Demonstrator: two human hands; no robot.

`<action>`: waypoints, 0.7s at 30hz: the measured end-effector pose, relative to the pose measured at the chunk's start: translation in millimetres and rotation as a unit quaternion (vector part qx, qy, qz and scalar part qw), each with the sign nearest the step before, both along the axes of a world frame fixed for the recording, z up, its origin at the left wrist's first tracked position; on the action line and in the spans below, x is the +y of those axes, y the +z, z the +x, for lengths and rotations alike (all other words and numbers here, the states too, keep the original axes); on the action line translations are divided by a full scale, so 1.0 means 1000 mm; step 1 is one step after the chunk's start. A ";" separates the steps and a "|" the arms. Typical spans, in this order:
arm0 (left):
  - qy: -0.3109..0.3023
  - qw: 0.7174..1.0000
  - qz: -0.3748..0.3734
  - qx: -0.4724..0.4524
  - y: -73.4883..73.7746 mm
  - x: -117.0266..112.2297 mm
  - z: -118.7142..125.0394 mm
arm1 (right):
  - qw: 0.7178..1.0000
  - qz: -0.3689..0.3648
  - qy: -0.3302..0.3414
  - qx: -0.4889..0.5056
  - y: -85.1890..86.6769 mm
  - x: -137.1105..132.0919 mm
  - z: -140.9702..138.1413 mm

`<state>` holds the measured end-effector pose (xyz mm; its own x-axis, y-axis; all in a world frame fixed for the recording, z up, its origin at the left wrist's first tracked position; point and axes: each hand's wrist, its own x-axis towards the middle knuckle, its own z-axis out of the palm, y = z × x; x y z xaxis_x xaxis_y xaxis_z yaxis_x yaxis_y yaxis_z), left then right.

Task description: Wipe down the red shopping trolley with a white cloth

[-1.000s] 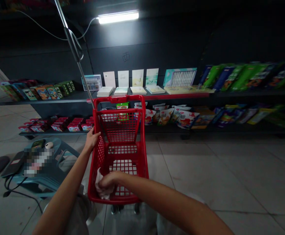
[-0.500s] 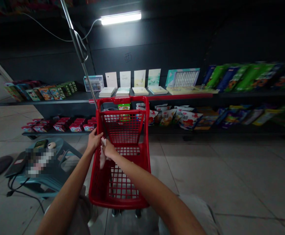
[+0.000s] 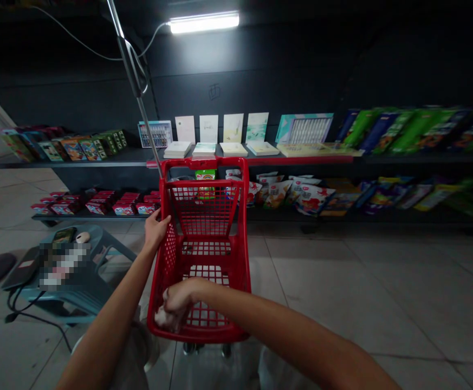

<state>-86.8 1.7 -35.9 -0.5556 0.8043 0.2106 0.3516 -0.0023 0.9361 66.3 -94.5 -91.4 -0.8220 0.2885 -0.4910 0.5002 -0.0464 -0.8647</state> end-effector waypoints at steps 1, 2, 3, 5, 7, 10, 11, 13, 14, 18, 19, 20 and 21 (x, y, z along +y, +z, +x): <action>0.000 1.000 0.000 0.002 0.000 0.000 0.000 | 1.000 -0.011 -0.005 -0.006 0.005 0.005 0.003; -0.001 1.000 0.001 0.005 -0.001 0.000 0.000 | 1.000 -0.021 -0.018 -0.004 0.010 0.012 0.004; -0.003 1.000 0.003 0.008 -0.001 0.000 -0.001 | 0.998 -0.031 -0.046 0.010 0.016 0.019 0.005; -0.006 1.000 0.009 0.013 -0.003 0.001 -0.001 | 0.987 -0.047 -0.138 0.061 0.027 0.035 0.003; -0.008 1.000 0.010 0.010 -0.004 0.001 0.000 | 0.961 -0.066 -0.245 0.113 0.035 0.052 -0.005; -0.010 1.000 0.007 -0.007 -0.005 0.002 0.002 | 0.914 -0.080 -0.366 0.157 0.040 0.077 -0.020; -0.012 1.000 0.010 -0.014 -0.005 0.001 0.003 | 0.897 -0.078 -0.400 0.169 0.041 0.085 -0.026; -0.017 0.999 0.022 -0.025 -0.006 0.001 0.006 | 0.864 -0.059 -0.466 0.182 0.044 0.104 -0.038; -0.021 0.999 0.027 -0.028 -0.006 0.000 0.007 | 0.849 -0.036 -0.495 0.182 0.047 0.114 -0.044; -0.041 0.998 0.038 -0.011 -0.004 -0.004 0.015 | 0.779 0.225 -0.563 0.159 0.068 0.157 -0.063; -0.043 0.998 0.036 -0.005 -0.003 -0.005 0.017 | 0.750 0.316 -0.559 0.158 0.073 0.168 -0.064; -0.042 0.999 0.032 -0.002 -0.003 -0.005 0.018 | 0.722 0.401 -0.541 0.158 0.076 0.177 -0.063; -0.040 0.999 0.029 -0.001 -0.002 -0.006 0.020 | 0.702 0.475 -0.506 0.157 0.078 0.186 -0.060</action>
